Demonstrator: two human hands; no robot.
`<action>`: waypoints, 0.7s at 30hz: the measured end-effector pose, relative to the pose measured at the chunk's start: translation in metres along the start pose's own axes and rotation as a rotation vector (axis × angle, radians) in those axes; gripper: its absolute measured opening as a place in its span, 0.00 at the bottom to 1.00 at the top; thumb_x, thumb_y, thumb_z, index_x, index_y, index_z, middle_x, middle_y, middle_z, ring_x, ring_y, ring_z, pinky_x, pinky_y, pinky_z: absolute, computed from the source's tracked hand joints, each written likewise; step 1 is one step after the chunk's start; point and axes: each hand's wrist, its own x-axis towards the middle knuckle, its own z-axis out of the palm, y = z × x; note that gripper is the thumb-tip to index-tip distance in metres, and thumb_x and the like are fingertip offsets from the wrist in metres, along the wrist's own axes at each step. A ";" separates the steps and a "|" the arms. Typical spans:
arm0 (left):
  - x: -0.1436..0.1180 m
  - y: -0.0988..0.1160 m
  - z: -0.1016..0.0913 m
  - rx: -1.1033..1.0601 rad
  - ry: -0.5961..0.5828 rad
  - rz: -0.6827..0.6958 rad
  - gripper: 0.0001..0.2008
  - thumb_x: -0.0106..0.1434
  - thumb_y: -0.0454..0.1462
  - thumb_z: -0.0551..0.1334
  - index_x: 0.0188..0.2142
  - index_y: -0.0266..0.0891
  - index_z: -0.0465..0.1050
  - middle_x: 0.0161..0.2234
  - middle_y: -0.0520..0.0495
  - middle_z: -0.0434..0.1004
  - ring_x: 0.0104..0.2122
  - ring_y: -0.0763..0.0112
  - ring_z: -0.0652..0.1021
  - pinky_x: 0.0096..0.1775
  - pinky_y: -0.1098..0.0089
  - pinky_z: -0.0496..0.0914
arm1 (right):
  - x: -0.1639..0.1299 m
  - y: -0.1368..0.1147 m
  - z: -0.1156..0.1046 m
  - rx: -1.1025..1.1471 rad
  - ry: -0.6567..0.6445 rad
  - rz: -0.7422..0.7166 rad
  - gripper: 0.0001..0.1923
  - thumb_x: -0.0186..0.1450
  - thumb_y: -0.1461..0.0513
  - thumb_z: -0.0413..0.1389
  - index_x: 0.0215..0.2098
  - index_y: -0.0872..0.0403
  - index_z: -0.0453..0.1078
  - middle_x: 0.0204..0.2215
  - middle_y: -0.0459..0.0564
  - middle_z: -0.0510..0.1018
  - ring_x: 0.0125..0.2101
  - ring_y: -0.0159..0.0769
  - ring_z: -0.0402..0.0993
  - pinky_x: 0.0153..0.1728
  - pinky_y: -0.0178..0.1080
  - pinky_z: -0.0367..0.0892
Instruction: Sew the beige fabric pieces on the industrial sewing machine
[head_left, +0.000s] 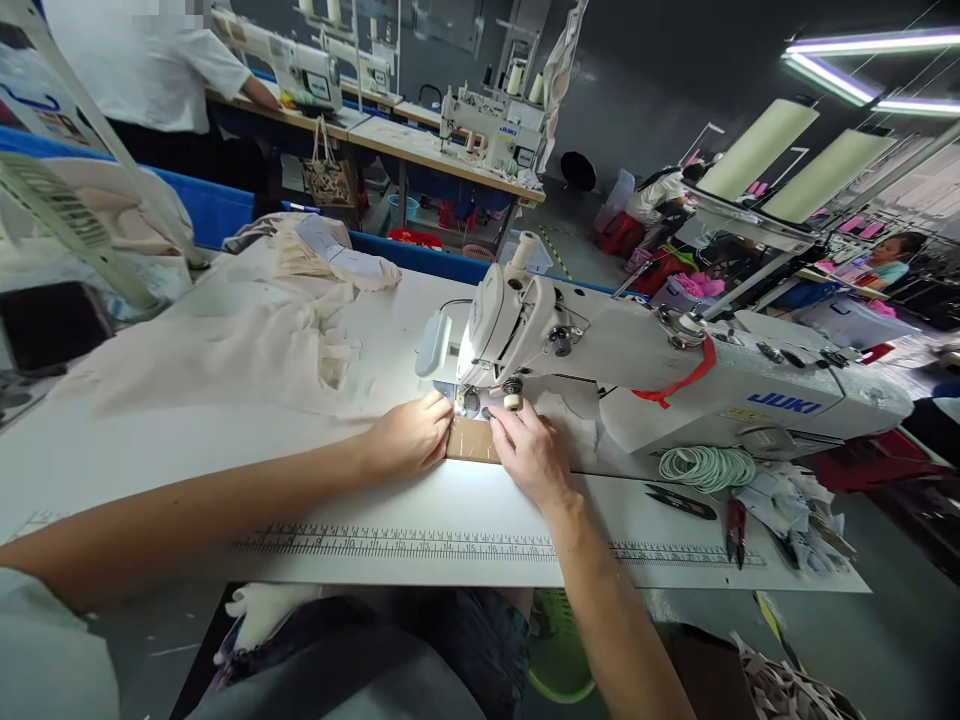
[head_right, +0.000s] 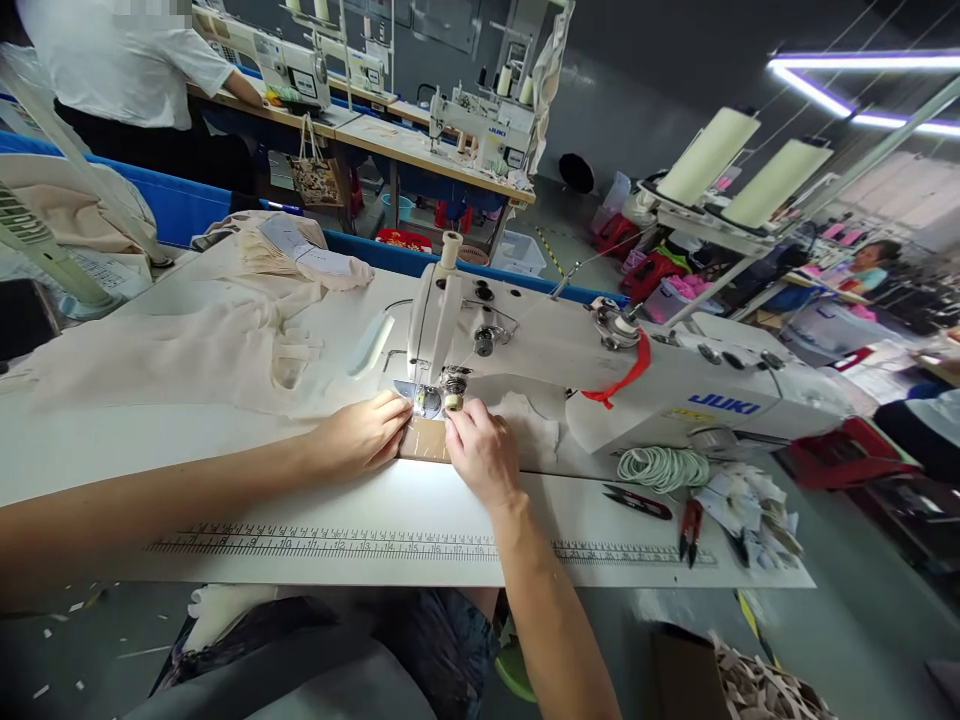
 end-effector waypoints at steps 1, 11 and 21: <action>0.001 -0.001 0.001 0.014 -0.002 0.004 0.13 0.70 0.33 0.52 0.41 0.29 0.75 0.41 0.34 0.76 0.42 0.56 0.74 0.42 0.61 0.73 | -0.001 0.001 0.000 0.005 0.003 0.002 0.15 0.74 0.62 0.48 0.44 0.53 0.79 0.40 0.54 0.79 0.32 0.37 0.75 0.35 0.37 0.66; 0.001 0.000 0.000 0.020 -0.014 -0.002 0.14 0.71 0.34 0.52 0.39 0.31 0.77 0.39 0.36 0.76 0.43 0.58 0.74 0.45 0.60 0.73 | -0.004 0.002 0.003 0.082 -0.033 0.011 0.16 0.74 0.62 0.48 0.48 0.54 0.78 0.42 0.55 0.79 0.36 0.39 0.77 0.38 0.38 0.69; 0.003 -0.001 -0.001 0.131 -0.074 0.055 0.20 0.72 0.35 0.48 0.36 0.30 0.79 0.38 0.34 0.77 0.41 0.55 0.74 0.43 0.57 0.74 | 0.002 0.001 0.008 0.272 -0.018 0.157 0.18 0.74 0.57 0.46 0.42 0.53 0.77 0.39 0.55 0.81 0.36 0.40 0.77 0.37 0.37 0.68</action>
